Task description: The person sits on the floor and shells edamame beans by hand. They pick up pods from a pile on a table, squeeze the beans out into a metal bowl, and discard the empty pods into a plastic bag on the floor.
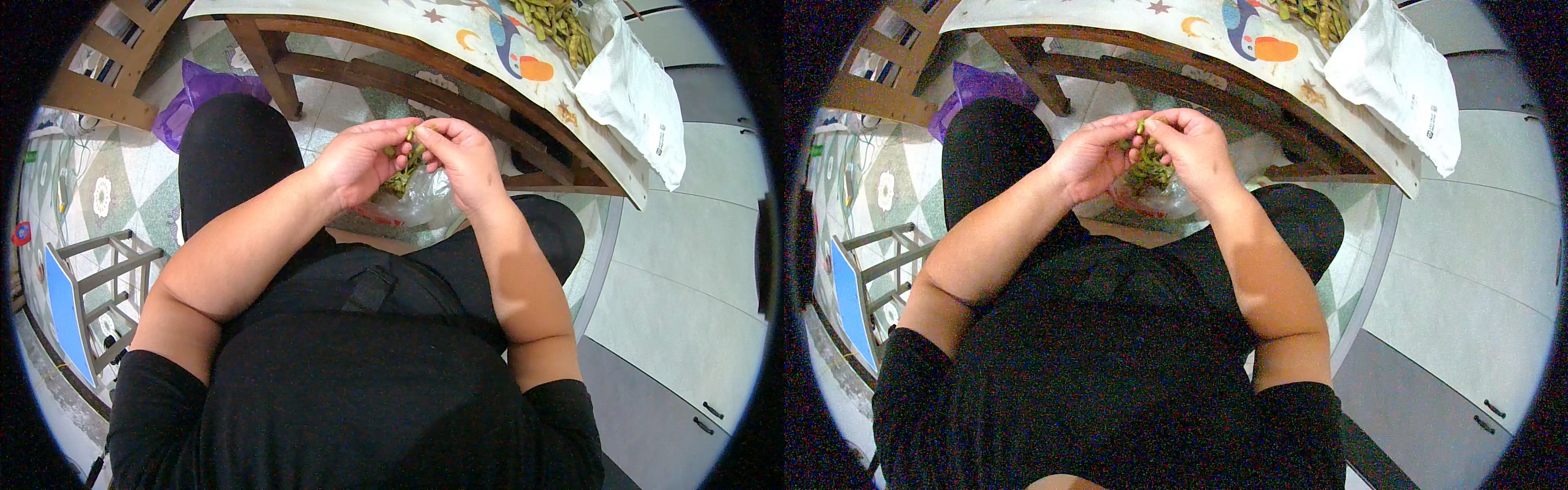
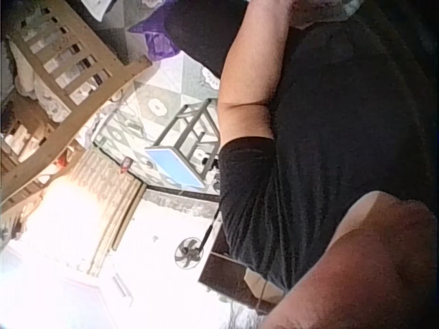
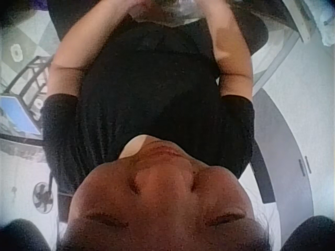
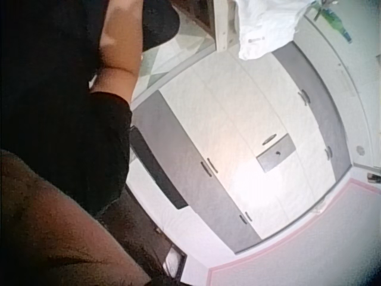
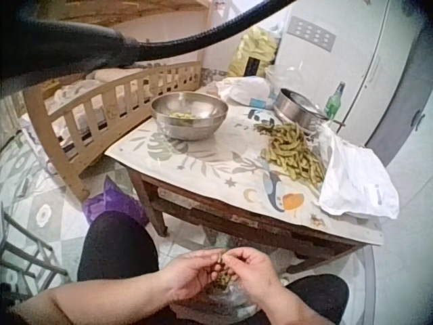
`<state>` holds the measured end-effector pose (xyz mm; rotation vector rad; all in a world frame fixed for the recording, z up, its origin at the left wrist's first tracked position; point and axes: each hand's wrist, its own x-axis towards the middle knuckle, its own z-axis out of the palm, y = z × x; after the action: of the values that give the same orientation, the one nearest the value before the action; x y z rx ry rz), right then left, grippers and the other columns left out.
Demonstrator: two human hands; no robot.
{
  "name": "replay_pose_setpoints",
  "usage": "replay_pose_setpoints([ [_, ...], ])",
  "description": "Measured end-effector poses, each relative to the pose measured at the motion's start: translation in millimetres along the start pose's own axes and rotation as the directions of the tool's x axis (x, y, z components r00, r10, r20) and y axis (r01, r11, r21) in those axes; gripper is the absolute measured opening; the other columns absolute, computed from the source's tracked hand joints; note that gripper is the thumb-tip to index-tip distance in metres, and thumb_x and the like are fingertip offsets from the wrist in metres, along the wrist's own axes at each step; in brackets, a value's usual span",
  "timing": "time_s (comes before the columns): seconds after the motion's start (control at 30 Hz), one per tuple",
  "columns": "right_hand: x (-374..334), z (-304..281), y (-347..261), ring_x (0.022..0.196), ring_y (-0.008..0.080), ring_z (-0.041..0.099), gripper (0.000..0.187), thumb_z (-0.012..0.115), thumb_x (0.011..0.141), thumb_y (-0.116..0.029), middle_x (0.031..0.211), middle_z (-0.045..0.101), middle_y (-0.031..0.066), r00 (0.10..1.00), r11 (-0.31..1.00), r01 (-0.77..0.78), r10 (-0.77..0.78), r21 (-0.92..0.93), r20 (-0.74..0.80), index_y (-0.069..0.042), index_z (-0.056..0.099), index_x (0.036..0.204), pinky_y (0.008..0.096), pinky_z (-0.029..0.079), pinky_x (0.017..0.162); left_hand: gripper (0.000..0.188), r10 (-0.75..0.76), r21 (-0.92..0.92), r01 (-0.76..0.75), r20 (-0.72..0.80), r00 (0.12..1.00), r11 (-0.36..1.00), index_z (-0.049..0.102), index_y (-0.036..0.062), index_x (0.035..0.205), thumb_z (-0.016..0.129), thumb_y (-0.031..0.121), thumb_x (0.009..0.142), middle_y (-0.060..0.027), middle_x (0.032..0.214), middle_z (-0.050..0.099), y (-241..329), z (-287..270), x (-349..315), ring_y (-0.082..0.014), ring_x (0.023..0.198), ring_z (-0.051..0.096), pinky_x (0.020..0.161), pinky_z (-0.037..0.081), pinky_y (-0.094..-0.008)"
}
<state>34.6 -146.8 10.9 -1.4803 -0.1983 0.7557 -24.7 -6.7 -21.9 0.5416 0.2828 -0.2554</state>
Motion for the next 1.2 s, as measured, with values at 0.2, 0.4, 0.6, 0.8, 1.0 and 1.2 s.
replay_pose_setpoints([
  [0.2,2.3,-5.8,-3.6,0.056,0.0053,0.046,0.017,0.057,0.078,-0.014,0.070,0.052,-0.0008,0.980,0.996,0.088,-0.088,-0.010,-0.177,-0.003,0.053,0.090,0.0175,0.038,0.050,0.028,0.013,0.018,-0.012,-0.010,1.000,1.000,0.046,-0.0013,0.109,0.045,0.010,0.083,-0.0026,0.083,0.054,2.9,4.1,-1.1,-0.0085,0.071,0.050,0.064,0.043,-0.0201],
  [0.4,6.6,-9.5,-1.9,0.058,0.0047,0.044,0.014,0.057,0.077,-0.015,0.070,0.051,-0.0023,0.960,0.966,0.122,-0.174,-0.227,-0.221,-0.004,0.055,0.086,0.0167,0.035,0.052,0.023,0.033,-0.015,-0.034,-0.060,0.998,0.999,0.047,0.0000,0.103,0.045,0.011,0.083,-0.0027,0.082,0.052,4.7,0.7,1.2,-0.0092,0.070,0.049,0.065,0.044,-0.0212],
  [0.6,9.9,-14.7,6.3,0.061,0.0128,0.050,0.022,0.060,0.073,-0.020,0.067,0.053,0.0064,0.910,0.808,0.134,-0.329,-0.574,-0.251,0.001,0.057,0.068,0.0251,0.040,0.056,0.018,0.026,-0.054,-0.034,-0.138,0.990,0.998,0.048,0.0011,0.091,0.039,0.015,0.084,-0.0062,0.082,0.051,6.5,-3.2,3.7,-0.0150,0.071,0.049,0.065,0.042,-0.0249],
  [0.8,-2.0,-11.0,-45.0,0.063,0.0198,0.052,0.013,0.059,0.073,-0.013,0.068,0.053,0.0093,0.657,0.483,0.456,-0.750,-0.748,-0.083,-0.001,0.055,0.068,0.0276,0.042,0.059,0.020,0.006,-0.024,-0.013,-0.299,0.954,1.000,0.043,0.0087,0.069,0.038,0.021,0.084,-0.0027,0.068,0.045,9.2,1.3,2.9,-0.0143,0.061,0.043,0.057,0.034,-0.0247],
  [1.0,41.0,-62.3,-112.8,0.074,0.0279,0.055,0.027,0.050,0.077,-0.029,0.078,0.057,0.0125,0.606,0.245,-0.002,-0.771,-0.970,-0.196,-0.004,0.059,0.077,0.0362,0.043,0.066,0.031,-0.032,0.097,0.064,-0.296,0.955,0.993,0.040,0.0133,0.058,0.042,0.031,0.084,0.0030,0.054,0.033,9.6,3.4,1.3,-0.0099,0.047,0.028,0.041,0.020,-0.0233],
  [1.2,74.0,-83.1,-126.8,0.079,0.0248,0.055,0.034,0.054,0.073,-0.037,0.084,0.059,0.0098,0.712,0.101,-0.277,-0.646,-0.956,-0.275,-0.005,0.060,0.082,0.0326,0.043,0.068,0.030,-0.097,0.166,0.145,-0.268,0.959,0.976,0.047,0.0094,0.067,0.039,0.031,0.086,0.0054,0.053,0.031,11.8,5.7,2.5,-0.0069,0.045,0.026,0.041,0.020,-0.0217],
])
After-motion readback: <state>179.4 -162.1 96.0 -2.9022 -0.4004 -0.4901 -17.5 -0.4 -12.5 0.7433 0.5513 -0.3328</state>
